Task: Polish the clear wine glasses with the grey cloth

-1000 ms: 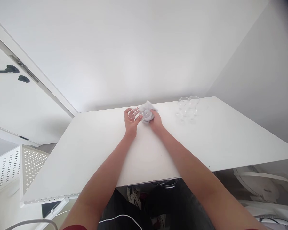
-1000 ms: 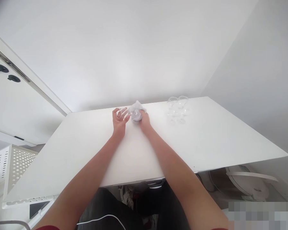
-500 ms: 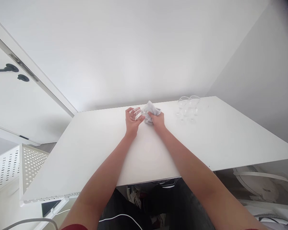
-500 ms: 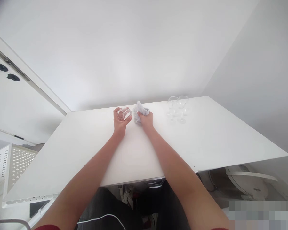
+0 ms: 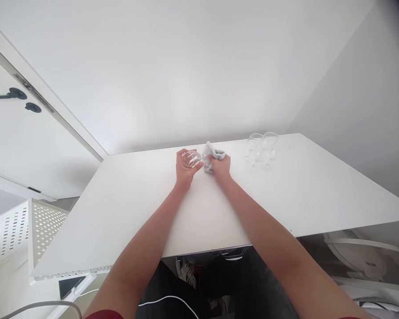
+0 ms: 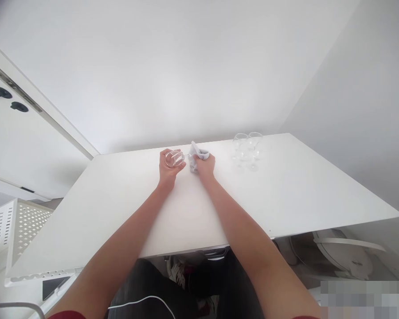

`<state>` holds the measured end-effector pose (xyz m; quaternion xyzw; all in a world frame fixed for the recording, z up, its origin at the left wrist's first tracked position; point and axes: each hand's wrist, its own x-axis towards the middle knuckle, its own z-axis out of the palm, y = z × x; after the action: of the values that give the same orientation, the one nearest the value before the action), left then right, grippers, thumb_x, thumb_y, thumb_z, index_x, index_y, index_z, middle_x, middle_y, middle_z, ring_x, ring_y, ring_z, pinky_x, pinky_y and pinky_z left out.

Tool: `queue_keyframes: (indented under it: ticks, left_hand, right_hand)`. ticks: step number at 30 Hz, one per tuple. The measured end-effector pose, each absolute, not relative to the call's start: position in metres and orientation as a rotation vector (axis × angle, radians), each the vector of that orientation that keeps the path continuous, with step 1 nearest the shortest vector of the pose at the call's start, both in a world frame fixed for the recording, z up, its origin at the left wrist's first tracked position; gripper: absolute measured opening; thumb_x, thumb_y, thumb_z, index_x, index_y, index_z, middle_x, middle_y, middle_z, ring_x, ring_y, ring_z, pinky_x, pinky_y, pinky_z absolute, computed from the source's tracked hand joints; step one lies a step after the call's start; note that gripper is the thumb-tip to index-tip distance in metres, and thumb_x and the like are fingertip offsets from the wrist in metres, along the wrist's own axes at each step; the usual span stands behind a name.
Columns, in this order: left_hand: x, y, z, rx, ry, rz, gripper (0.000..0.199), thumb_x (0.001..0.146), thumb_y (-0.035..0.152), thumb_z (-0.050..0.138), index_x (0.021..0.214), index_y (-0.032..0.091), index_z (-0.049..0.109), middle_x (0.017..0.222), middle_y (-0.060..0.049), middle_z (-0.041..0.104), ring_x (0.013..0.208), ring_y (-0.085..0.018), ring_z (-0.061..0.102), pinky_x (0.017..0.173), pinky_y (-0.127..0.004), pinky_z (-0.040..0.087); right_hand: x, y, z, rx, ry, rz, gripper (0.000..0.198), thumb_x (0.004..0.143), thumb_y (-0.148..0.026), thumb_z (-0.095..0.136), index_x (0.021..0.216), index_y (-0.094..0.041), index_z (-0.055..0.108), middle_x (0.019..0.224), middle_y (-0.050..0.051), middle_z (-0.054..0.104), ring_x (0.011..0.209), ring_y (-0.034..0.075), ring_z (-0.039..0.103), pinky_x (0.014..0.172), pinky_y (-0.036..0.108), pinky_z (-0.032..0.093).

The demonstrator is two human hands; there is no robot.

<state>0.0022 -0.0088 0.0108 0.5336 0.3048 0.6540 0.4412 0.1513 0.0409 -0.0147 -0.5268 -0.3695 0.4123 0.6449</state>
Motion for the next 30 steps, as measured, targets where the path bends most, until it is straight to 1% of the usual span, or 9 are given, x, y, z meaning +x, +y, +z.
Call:
queue_keyframes:
  ticks: [4,9,12,16,21,26,30]
  left_hand:
    - [0.001,-0.0075,0.0103,1.295,0.749,1.646,0.066,0.069,0.034,0.094,0.121,0.031,0.052,0.135,-0.01,0.065,0.12,-0.024,0.066,0.108,-0.05,0.051]
    - [0.0017,-0.0063,0.0096,1.282,0.72,1.637,0.07,0.066,0.037,0.096,0.121,0.03,0.053,0.134,-0.011,0.064,0.119,-0.026,0.067,0.105,-0.05,0.053]
    - [0.0017,-0.0058,0.0093,1.271,0.722,1.648,0.072,0.065,0.039,0.096,0.121,0.03,0.053,0.134,-0.011,0.065,0.119,-0.026,0.067,0.103,-0.049,0.054]
    - [0.001,-0.0056,0.0089,1.283,0.723,1.654,0.071,0.066,0.041,0.095,0.121,0.03,0.053,0.135,-0.011,0.064,0.122,-0.027,0.066,0.104,-0.049,0.054]
    - [0.0013,-0.0057,0.0083,1.275,0.724,1.676,0.068,0.068,0.037,0.094,0.121,0.03,0.053,0.134,-0.01,0.064,0.127,-0.026,0.062,0.107,-0.049,0.052]
    - [0.0019,-0.0062,0.0093,1.285,0.743,1.652,0.067,0.069,0.034,0.094,0.12,0.031,0.052,0.135,-0.01,0.064,0.127,-0.026,0.062,0.107,-0.05,0.052]
    - [0.0016,-0.0069,0.0101,1.262,0.737,1.642,0.067,0.068,0.032,0.095,0.12,0.031,0.053,0.134,-0.01,0.064,0.129,-0.026,0.061,0.11,-0.051,0.049]
  right_hand:
    - [0.1502,0.0404,-0.0136,-1.164,-0.83,1.05,0.038,0.063,-0.032,0.082,0.098,-0.021,0.073,0.1,0.007,0.077,0.091,0.025,0.071,0.075,0.038,0.058]
    - [0.1463,0.0416,-0.0152,-0.996,-0.827,1.263,0.035,0.065,-0.029,0.077,0.099,-0.021,0.072,0.102,0.006,0.077,0.094,0.025,0.07,0.078,0.037,0.058]
    - [0.1458,0.042,-0.0158,-0.949,-0.831,1.305,0.033,0.065,-0.028,0.077,0.097,-0.021,0.072,0.1,0.006,0.077,0.094,0.025,0.07,0.078,0.036,0.058]
    - [0.1455,0.0409,-0.0146,-0.889,-0.839,1.345,0.032,0.067,-0.031,0.079,0.097,-0.021,0.071,0.1,0.006,0.076,0.094,0.025,0.07,0.079,0.037,0.058]
    - [0.1456,0.0406,-0.0138,-0.949,-0.845,1.3,0.034,0.063,-0.026,0.079,0.096,-0.02,0.071,0.097,0.005,0.076,0.092,0.023,0.07,0.08,0.037,0.057]
    - [0.1488,0.0387,-0.012,-1.051,-0.841,1.196,0.04,0.063,-0.028,0.081,0.101,-0.02,0.071,0.096,0.005,0.076,0.088,0.024,0.07,0.073,0.037,0.058]
    - [0.1502,0.0373,-0.0109,-1.086,-0.84,1.123,0.042,0.061,-0.028,0.082,0.101,-0.02,0.072,0.098,0.005,0.076,0.089,0.024,0.07,0.074,0.037,0.058]
